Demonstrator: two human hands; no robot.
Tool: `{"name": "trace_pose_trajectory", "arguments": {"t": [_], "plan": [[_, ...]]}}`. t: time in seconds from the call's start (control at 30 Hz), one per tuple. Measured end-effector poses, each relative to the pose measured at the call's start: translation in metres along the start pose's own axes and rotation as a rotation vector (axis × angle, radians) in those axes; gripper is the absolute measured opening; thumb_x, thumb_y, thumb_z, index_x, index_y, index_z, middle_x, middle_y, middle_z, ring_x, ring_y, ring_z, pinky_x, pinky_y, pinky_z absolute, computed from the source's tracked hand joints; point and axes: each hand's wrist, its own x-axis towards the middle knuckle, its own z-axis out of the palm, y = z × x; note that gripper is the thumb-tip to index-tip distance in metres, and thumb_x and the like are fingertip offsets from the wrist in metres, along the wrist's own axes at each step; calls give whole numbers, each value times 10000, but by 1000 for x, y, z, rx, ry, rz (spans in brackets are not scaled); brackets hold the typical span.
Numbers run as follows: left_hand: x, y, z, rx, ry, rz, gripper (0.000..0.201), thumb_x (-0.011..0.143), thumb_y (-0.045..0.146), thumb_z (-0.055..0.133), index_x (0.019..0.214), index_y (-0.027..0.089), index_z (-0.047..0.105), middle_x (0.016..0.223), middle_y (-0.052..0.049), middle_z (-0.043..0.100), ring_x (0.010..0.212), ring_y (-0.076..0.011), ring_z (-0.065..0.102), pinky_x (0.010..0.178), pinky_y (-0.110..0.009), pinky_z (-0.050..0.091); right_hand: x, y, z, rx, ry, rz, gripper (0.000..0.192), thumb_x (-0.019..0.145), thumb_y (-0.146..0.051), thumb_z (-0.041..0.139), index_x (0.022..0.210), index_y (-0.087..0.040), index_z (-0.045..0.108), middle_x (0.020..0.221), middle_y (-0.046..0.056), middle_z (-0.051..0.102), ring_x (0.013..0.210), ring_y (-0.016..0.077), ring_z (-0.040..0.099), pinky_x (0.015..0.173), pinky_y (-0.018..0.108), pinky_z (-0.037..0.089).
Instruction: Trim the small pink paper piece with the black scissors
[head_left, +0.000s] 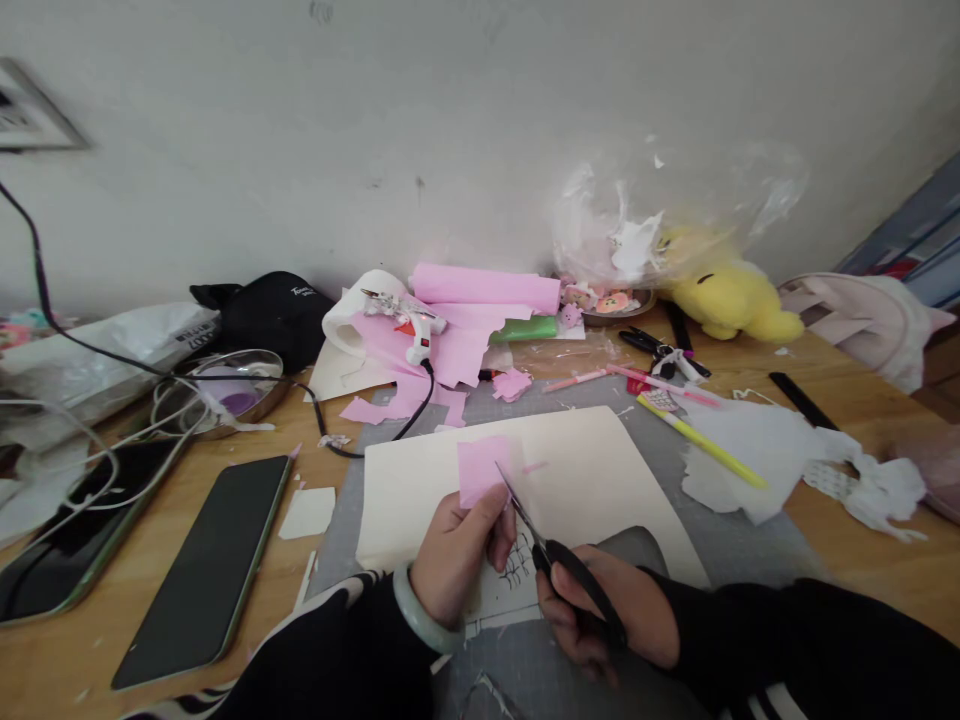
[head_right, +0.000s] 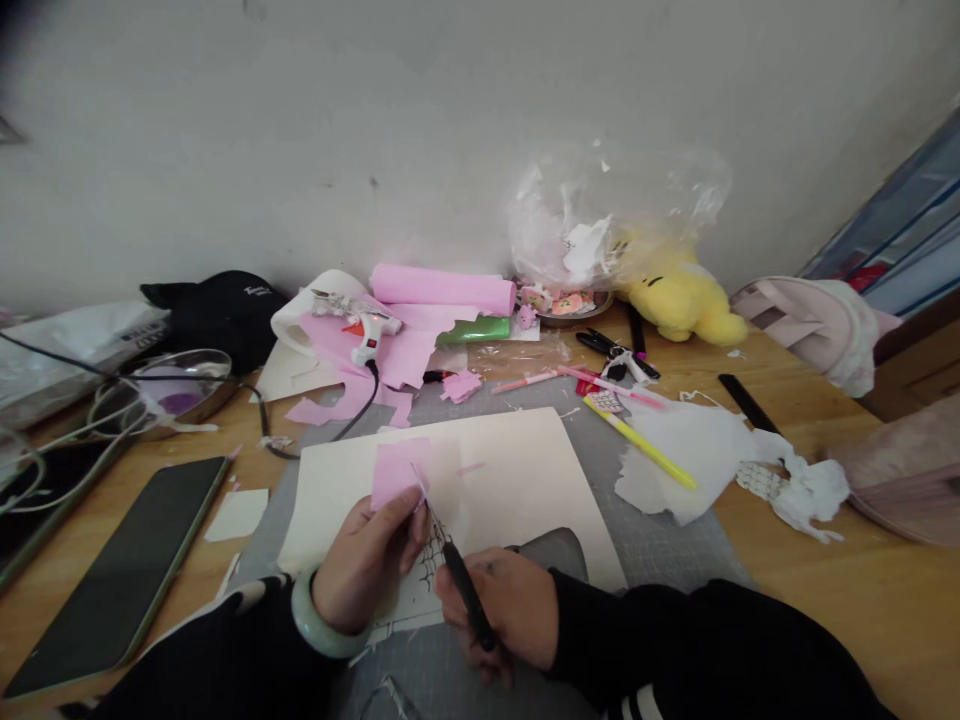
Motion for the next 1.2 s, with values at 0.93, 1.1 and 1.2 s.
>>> {"name": "trace_pose_trajectory", "arguments": {"t": [0.93,1.1,1.2], "plan": [[-1,1,1,-47,53,18,363,736,368,399,449,159,471,312,44,375,345,-82,345,420,-219,268,-6,-6,2,-52,-1,-71,583,462,-724,405,478,-146,329,280,-62,343,252,31,338,260,157,314],[0,0,0,-41,6,28,362,742,353,413,449,152,483,317,40,382,347,-81,354,424,-221,273,-4,-6,4,-42,21,-43,594,420,-729,423,472,-146,321,273,-71,344,246,31,338,246,147,307],[0,-1,0,-43,-9,23,361,750,345,407,457,150,489,317,42,382,346,-79,352,426,-220,271,-3,-6,4,-12,22,-44,585,415,-715,449,477,-147,323,277,-73,347,256,38,357,238,142,309]]}}
